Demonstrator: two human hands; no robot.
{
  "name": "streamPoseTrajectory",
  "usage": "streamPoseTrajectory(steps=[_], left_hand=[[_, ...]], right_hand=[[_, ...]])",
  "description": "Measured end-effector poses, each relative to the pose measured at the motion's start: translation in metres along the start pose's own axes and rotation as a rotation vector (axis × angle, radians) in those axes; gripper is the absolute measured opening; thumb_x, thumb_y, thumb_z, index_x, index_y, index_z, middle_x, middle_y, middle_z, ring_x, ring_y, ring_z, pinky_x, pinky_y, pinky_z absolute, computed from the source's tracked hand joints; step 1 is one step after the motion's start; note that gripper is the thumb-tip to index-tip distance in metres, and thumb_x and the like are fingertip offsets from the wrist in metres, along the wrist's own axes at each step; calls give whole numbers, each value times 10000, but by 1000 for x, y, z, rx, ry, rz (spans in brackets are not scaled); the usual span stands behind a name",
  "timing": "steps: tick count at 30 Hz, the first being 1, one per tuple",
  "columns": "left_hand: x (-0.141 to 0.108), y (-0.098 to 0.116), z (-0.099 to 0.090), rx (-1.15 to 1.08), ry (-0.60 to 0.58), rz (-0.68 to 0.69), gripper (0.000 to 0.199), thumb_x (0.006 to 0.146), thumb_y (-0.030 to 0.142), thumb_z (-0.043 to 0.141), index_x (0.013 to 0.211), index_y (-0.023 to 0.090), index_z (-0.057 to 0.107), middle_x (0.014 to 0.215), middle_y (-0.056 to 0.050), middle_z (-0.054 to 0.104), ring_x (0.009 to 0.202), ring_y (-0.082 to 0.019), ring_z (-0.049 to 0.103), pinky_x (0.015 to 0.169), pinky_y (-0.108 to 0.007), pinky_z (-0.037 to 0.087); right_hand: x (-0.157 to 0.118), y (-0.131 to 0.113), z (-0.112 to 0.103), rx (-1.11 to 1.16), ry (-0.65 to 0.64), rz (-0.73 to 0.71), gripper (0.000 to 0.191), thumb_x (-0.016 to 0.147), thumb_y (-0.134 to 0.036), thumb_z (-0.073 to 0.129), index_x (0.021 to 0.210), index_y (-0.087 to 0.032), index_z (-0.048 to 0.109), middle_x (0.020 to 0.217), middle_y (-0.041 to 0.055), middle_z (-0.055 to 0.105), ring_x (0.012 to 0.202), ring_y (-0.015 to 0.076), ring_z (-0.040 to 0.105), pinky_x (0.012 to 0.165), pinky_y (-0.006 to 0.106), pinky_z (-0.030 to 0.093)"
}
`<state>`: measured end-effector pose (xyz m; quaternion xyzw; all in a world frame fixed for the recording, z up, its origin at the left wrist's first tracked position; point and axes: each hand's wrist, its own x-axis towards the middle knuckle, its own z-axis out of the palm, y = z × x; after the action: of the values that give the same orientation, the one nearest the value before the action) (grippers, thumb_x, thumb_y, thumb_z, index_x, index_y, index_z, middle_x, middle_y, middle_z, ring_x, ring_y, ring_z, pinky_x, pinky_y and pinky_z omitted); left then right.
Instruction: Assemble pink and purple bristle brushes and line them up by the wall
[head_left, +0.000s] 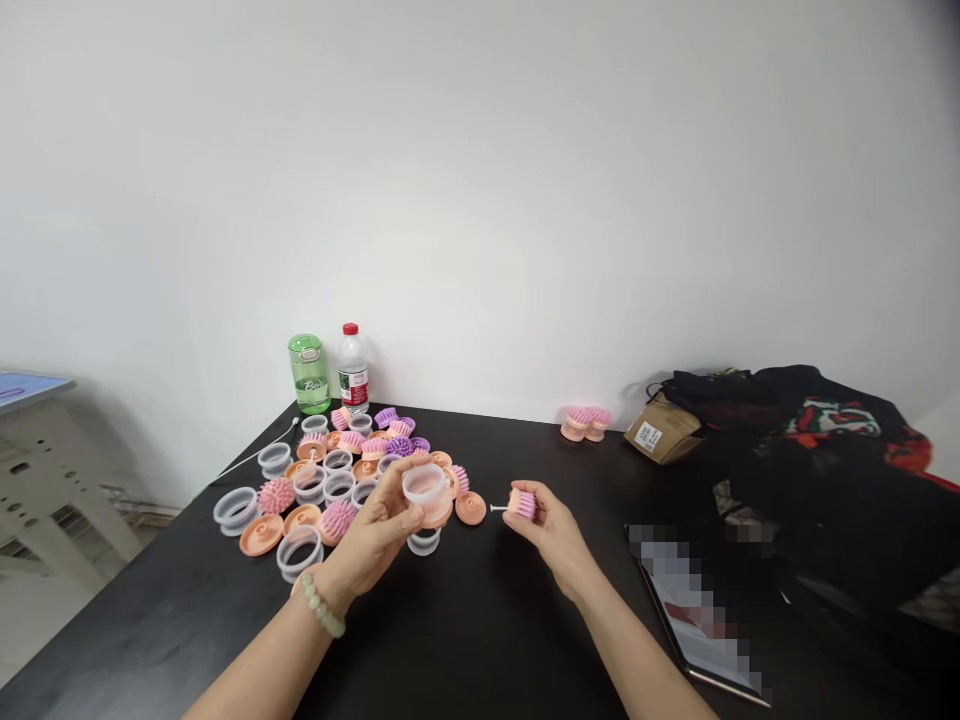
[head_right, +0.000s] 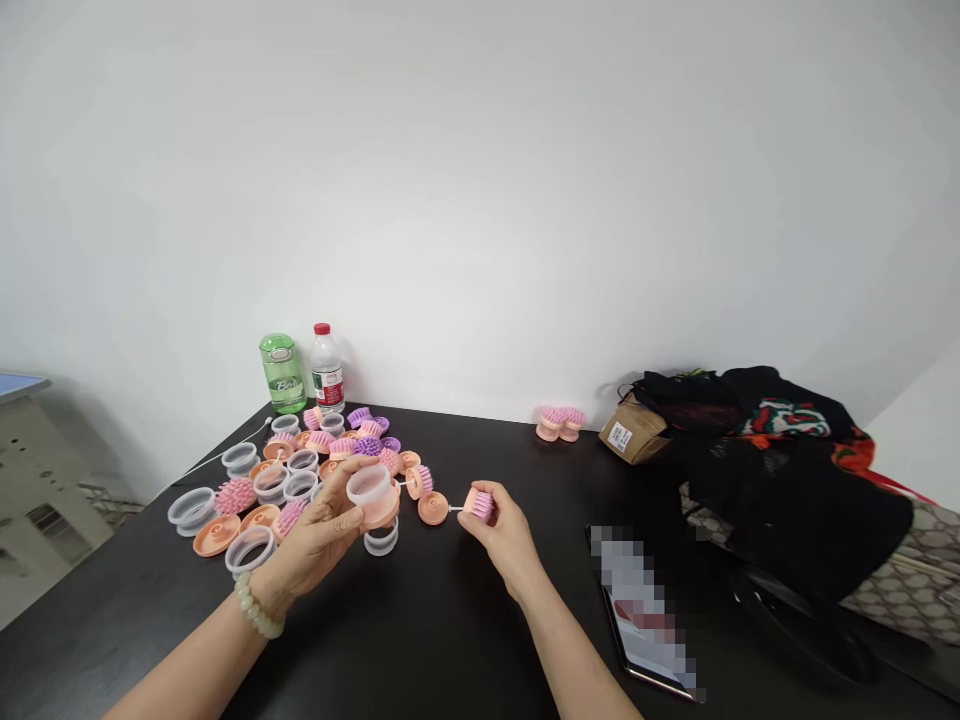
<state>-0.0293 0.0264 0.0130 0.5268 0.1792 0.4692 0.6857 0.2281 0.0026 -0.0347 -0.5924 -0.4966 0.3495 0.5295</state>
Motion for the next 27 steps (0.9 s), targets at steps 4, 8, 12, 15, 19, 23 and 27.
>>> streamPoseTrajectory(steps=[4,8,12,15,19,23,27], left_hand=[[0,0,-1,-24,5,-52,456,796,369,760,1165,277,508,1175,-71,629,956,-245,693,836,-394,537],[1,-3,-2,66,45,-64,399,779,407,771,1039,213,539,945,-40,659,826,-195,666,725,-302,502],[2,-6,-2,120,82,-30,422,713,385,826,996,199,574,930,-33,628,847,-176,602,698,-261,467],[1,-7,-1,135,84,-10,484,712,340,832,1105,231,572,1017,-38,613,937,-193,590,762,-282,475],[-1,-9,2,239,-40,-19,444,748,325,809,1116,231,579,1039,-41,606,941,-193,590,784,-299,477],[-2,-15,4,383,-132,35,444,745,356,811,1101,234,575,1106,-57,580,1034,-231,591,817,-333,504],[-1,-21,2,490,-143,17,482,695,323,847,1081,229,574,1094,-54,591,998,-236,628,806,-352,531]], right_hand=[[-2,4,4,-140,-141,-1,341,670,-287,751,995,-230,660,858,-11,667,788,204,626,741,346,504],[-8,0,17,-229,-204,-57,353,671,-256,743,1012,-245,652,859,-19,674,710,175,614,674,316,494],[-10,-1,21,-331,-64,-139,425,617,-258,786,1022,-259,657,1034,41,678,923,265,626,800,410,515],[-12,-6,17,-341,30,-271,428,650,-297,796,1054,-263,659,1101,74,663,1028,310,597,889,471,504],[-27,-20,18,-236,-96,-554,440,812,-407,732,1220,-281,624,1163,93,648,1077,307,584,908,450,513],[-40,-26,26,-182,-263,-597,521,900,-514,623,1376,-324,531,1234,94,640,1048,293,614,851,418,544],[-41,-26,29,-171,-323,-518,470,905,-515,619,1328,-316,573,1211,83,672,978,273,667,860,418,556]])
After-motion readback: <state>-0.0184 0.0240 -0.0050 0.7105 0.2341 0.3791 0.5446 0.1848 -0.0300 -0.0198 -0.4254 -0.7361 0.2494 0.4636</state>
